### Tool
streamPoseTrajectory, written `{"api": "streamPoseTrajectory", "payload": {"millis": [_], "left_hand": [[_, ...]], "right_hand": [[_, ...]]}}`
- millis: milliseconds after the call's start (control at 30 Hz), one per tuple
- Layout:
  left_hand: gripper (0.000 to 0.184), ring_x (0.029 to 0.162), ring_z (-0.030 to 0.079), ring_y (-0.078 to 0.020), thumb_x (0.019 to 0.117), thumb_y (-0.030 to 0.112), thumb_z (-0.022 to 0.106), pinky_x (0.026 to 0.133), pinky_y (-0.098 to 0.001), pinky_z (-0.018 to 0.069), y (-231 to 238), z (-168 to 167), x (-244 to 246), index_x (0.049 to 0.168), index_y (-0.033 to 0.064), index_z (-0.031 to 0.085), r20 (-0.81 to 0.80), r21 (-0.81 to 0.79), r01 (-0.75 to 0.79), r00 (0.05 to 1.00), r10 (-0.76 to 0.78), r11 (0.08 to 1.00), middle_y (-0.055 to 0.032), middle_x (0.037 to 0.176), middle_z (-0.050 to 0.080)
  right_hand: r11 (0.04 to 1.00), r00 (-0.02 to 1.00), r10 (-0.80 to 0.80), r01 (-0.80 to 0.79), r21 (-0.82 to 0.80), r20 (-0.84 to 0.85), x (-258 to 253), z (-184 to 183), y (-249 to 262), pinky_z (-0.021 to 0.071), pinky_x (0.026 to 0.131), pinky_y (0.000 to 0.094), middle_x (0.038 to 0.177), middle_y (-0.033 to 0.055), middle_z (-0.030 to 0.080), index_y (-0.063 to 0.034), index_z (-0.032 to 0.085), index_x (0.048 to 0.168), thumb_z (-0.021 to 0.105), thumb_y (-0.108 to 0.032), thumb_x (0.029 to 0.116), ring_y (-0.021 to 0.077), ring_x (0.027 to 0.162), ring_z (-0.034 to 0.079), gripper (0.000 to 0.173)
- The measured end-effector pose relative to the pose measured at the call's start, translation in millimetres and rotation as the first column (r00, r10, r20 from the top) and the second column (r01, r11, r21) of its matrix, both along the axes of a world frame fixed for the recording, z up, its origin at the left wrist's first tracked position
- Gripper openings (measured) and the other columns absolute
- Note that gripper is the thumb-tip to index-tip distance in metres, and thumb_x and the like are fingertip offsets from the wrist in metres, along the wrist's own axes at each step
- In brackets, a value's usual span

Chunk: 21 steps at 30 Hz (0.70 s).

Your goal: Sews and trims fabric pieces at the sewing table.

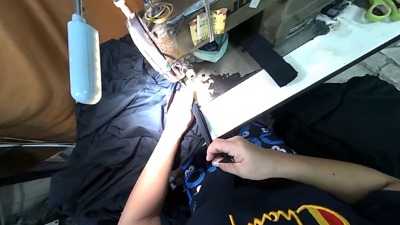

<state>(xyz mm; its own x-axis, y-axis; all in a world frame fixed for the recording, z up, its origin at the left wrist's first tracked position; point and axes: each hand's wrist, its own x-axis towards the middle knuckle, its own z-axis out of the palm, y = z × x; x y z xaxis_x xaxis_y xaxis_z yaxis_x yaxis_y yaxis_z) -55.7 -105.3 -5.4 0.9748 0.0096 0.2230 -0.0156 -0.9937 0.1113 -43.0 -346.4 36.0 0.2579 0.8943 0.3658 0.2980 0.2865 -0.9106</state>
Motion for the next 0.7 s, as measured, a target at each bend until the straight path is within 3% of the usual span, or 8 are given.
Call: {"api": "streamPoseTrajectory", "payload": {"millis": [67, 100, 167, 233, 333, 467, 567, 700], "left_hand": [[0.038, 0.131, 0.059, -0.0409, 0.1019, 0.006, 0.049, 0.11, -0.0537, 0.0455, -3.9, 2.2, -9.3, 0.137, -0.0073, 0.059, 0.046, 0.012, 0.019, 0.999, -0.019, 1.0, -0.0252, 0.139, 0.061], [0.036, 0.121, 0.065, -0.0414, 0.096, 0.0, 0.053, 0.101, -0.0545, 0.0522, -7.2, 3.4, -14.1, 0.129, -0.0082, 0.063, 0.121, 0.014, 0.039, 0.992, -0.04, 0.999, -0.0258, 0.13, 0.066], [0.032, 0.108, 0.072, -0.0384, 0.0875, -0.006, 0.056, 0.088, -0.051, 0.0586, -15.9, 5.4, -27.3, 0.115, -0.007, 0.071, 0.275, -0.025, 0.058, 0.96, -0.049, 0.998, -0.0232, 0.118, 0.072], [0.026, 0.103, 0.074, -0.0349, 0.086, -0.005, 0.059, 0.086, -0.0463, 0.06, -26.7, 4.5, -41.7, 0.107, -0.0056, 0.075, 0.356, -0.12, 0.044, 0.934, 0.001, 0.992, -0.0209, 0.113, 0.075], [0.019, 0.103, 0.074, -0.0314, 0.0869, -0.002, 0.061, 0.088, -0.0427, 0.0593, -38.7, 0.0, -56.5, 0.099, -0.005, 0.076, 0.347, -0.282, -0.012, 0.931, 0.114, 0.959, -0.0202, 0.112, 0.075], [0.015, 0.115, 0.07, -0.0363, 0.0843, -0.002, 0.064, 0.098, -0.0478, 0.0548, -43.6, -1.3, -63.5, 0.092, -0.005, 0.076, 0.251, -0.322, -0.032, 0.961, 0.118, 0.946, -0.0224, 0.117, 0.073], [0.015, 0.118, 0.067, -0.0401, 0.0835, -0.001, 0.065, 0.101, -0.0514, 0.0518, -44.2, -2.9, -65.2, 0.091, -0.0041, 0.077, 0.202, -0.315, -0.017, 0.976, 0.084, 0.949, -0.0237, 0.12, 0.072], [0.018, 0.121, 0.065, -0.0422, 0.0829, -0.002, 0.064, 0.103, -0.0581, 0.0488, -45.7, -3.5, -62.7, 0.094, -0.0029, 0.078, 0.177, -0.273, 0.019, 0.984, 0.031, 0.962, -0.0232, 0.121, 0.071]], "right_hand": [[1.0, 0.997, -0.022, 0.023, -0.016, 0.073, 8.2, -0.5, 1.1, 0.0496, 0.071, 0.0179, 0.086, 0.0124, 0.068, 0.0062, 0.067, 0.106, 0.056, -0.005, 0.0989, 0.0067, 0.076, 0.061, 0.017], [0.996, 0.984, -0.078, 0.086, -0.039, 0.162, 15.4, -3.3, 2.9, 0.0531, 0.072, 0.0238, 0.087, 0.013, 0.071, 0.0049, 0.069, 0.107, 0.057, -0.005, 0.0991, 0.0111, 0.077, 0.065, 0.018], [0.964, 0.873, -0.22, 0.262, -0.037, 0.434, 34.6, -19.5, 13.3, 0.0587, 0.067, 0.0372, 0.088, 0.0117, 0.073, -0.0008, 0.074, 0.106, 0.064, -0.002, 0.0918, 0.0205, 0.075, 0.071, 0.017], [0.947, 0.742, -0.238, 0.32, -0.02, 0.626, 50.7, -36.0, 25.2, 0.0586, 0.062, 0.0453, 0.098, 0.014, 0.073, -0.0036, 0.076, 0.106, 0.07, 0.001, 0.084, 0.0279, 0.076, 0.072, 0.023], [0.967, 0.647, -0.179, 0.256, 0.01, 0.741, 52.3, -47.9, 37.5, 0.0591, 0.063, 0.0454, 0.11, 0.0168, 0.074, -0.0035, 0.076, 0.095, 0.067, -0.001, 0.0875, 0.0304, 0.082, 0.074, 0.012], [0.968, 0.606, -0.208, 0.242, 0.071, 0.768, 38.1, -56.6, 39.8, 0.0564, 0.059, 0.0404, 0.088, 0.0131, 0.07, -0.003, 0.07, 0.081, 0.064, -0.003, 0.0894, 0.027, 0.076, 0.07, 0.01], [0.95, 0.587, -0.266, 0.294, 0.105, 0.765, 26.9, -61.3, 35.3, 0.0541, 0.054, 0.0383, 0.084, 0.013, 0.07, -0.0039, 0.069, 0.08, 0.062, -0.004, 0.0913, 0.0261, 0.072, 0.07, 0.013], [0.943, 0.594, -0.247, 0.33, 0.048, 0.765, 20.6, -58.9, 27.9, 0.0576, 0.058, 0.0402, 0.094, 0.0147, 0.074, -0.003, 0.071, 0.084, 0.06, -0.004, 0.0912, 0.0278, 0.079, 0.074, 0.013]]}}
